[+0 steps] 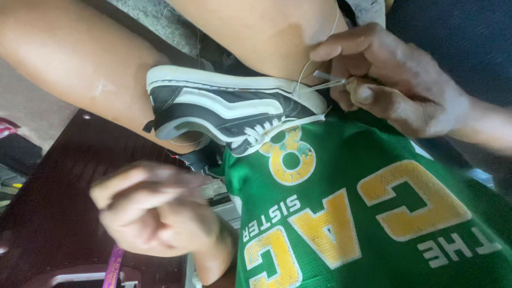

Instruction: The person holds a black and white sneaker on their lap and uses a needle and thread to stitch along the sole edge. They repeatedly push the needle through the shoe and pull the thread tight, working on the same section throughout the clip.

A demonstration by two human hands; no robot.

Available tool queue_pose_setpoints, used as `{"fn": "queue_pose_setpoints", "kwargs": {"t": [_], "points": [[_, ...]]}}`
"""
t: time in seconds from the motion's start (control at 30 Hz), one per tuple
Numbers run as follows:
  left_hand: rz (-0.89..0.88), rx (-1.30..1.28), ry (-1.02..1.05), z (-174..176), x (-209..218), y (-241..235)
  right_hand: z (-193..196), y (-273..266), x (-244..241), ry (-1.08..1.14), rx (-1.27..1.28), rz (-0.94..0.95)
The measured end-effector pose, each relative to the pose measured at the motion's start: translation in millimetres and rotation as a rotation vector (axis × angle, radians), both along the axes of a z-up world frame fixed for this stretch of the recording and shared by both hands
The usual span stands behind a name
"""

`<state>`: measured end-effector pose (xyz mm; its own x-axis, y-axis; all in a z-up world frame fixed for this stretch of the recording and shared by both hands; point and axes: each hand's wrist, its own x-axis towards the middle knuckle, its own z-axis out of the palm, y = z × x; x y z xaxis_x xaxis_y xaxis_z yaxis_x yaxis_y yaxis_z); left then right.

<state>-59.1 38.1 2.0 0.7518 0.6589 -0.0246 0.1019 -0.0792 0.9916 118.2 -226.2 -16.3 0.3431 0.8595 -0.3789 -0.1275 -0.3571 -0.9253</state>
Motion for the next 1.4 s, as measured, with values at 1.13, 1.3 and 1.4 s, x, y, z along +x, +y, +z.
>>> {"fn": "queue_pose_setpoints", "kwargs": {"t": [1.13, 1.3, 1.4], "points": [[-0.097, 0.864, 0.379, -25, -39, 26, -6, 46, -29, -0.191, -0.395, 0.093], [-0.711, 0.465, 0.709, -22, 11, 6, 0, 60, -20, -0.172, -0.446, 0.184], [-0.758, 0.349, 0.619, -31, 17, 18, 6, 59, -15, -0.180, -0.496, 0.246]]}}
